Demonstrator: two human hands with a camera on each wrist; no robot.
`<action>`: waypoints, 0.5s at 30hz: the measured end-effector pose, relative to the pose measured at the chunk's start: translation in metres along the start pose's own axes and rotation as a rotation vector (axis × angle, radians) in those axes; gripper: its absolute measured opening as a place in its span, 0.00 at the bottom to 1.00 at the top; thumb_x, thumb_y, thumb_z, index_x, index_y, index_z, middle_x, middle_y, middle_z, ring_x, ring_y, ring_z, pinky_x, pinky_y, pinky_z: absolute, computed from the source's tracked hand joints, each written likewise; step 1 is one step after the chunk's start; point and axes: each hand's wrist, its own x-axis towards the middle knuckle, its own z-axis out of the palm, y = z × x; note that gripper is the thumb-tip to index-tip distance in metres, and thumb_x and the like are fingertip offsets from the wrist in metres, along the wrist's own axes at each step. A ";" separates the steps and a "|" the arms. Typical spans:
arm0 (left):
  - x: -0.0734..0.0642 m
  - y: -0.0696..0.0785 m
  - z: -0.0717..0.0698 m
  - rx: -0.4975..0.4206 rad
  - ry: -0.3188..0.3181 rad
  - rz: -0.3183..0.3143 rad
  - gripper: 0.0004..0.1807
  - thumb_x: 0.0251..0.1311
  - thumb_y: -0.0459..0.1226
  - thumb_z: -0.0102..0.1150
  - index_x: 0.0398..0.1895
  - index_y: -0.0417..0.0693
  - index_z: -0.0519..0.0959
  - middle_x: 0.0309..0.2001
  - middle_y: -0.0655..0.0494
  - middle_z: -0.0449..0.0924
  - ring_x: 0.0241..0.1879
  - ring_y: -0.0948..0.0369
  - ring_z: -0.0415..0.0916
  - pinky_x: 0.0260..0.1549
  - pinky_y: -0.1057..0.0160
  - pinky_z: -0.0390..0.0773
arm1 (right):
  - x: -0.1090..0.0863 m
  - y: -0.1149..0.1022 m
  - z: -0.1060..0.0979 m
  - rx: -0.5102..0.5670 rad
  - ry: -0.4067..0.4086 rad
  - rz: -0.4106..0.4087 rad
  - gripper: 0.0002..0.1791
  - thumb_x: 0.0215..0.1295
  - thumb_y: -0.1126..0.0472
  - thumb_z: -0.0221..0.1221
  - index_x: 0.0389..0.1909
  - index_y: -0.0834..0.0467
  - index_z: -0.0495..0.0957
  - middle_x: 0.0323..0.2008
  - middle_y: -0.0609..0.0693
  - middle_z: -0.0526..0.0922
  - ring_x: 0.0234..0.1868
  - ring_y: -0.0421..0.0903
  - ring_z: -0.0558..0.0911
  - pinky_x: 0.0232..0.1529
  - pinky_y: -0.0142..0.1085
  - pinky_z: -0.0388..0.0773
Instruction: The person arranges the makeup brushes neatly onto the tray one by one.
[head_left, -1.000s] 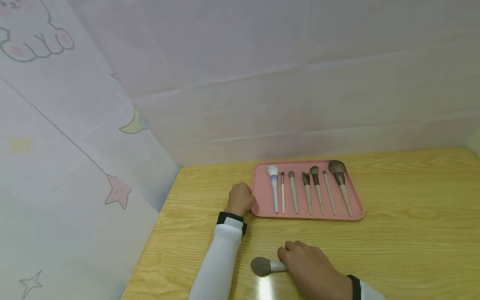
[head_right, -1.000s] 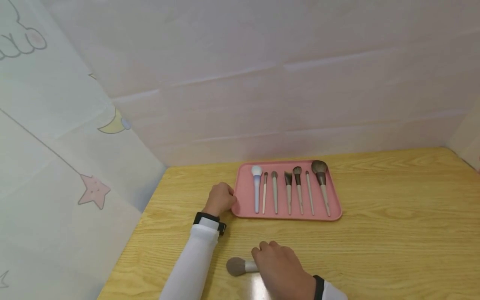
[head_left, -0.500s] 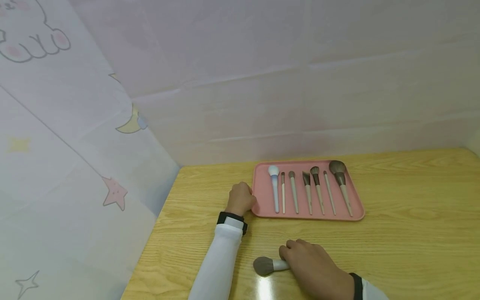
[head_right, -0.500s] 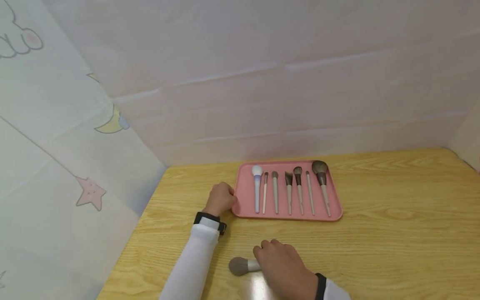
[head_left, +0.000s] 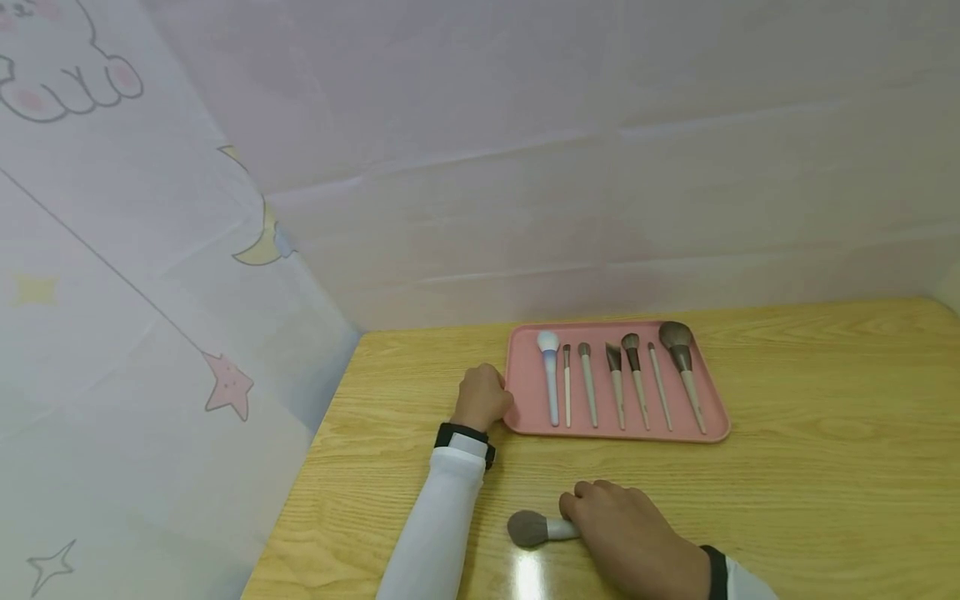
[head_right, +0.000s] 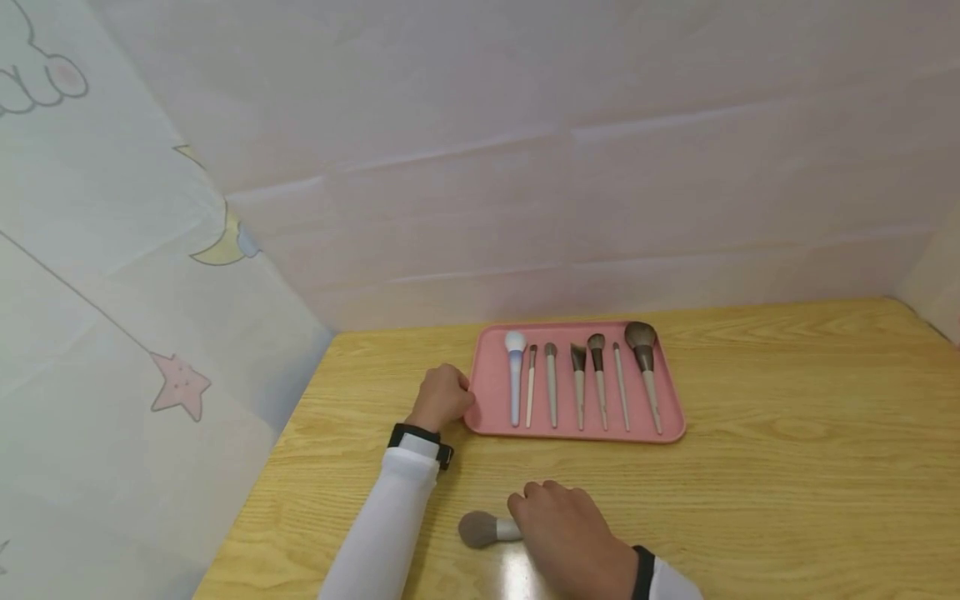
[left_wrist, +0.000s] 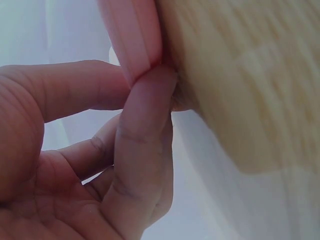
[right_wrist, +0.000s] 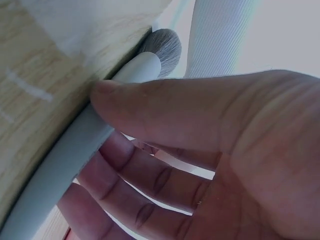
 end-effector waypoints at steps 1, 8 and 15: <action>0.000 0.000 0.000 -0.001 0.000 -0.001 0.28 0.53 0.20 0.54 0.06 0.51 0.57 0.11 0.63 0.47 0.10 0.67 0.46 0.11 0.68 0.50 | 0.000 0.000 0.000 -0.001 -0.003 0.000 0.09 0.62 0.67 0.69 0.32 0.48 0.82 0.27 0.40 0.77 0.28 0.38 0.76 0.23 0.34 0.71; 0.000 0.001 0.000 -0.004 -0.004 -0.005 0.28 0.54 0.21 0.55 0.05 0.51 0.57 0.11 0.62 0.48 0.10 0.66 0.47 0.11 0.68 0.50 | 0.000 0.002 -0.002 0.006 -0.017 -0.008 0.09 0.61 0.67 0.70 0.34 0.49 0.83 0.29 0.40 0.78 0.29 0.38 0.76 0.24 0.33 0.72; 0.000 0.001 0.000 -0.007 -0.009 -0.018 0.28 0.55 0.21 0.55 0.06 0.51 0.58 0.11 0.62 0.48 0.10 0.66 0.48 0.11 0.68 0.51 | 0.000 0.002 -0.003 0.016 -0.002 -0.009 0.09 0.61 0.66 0.71 0.33 0.49 0.83 0.29 0.40 0.78 0.29 0.37 0.75 0.23 0.32 0.70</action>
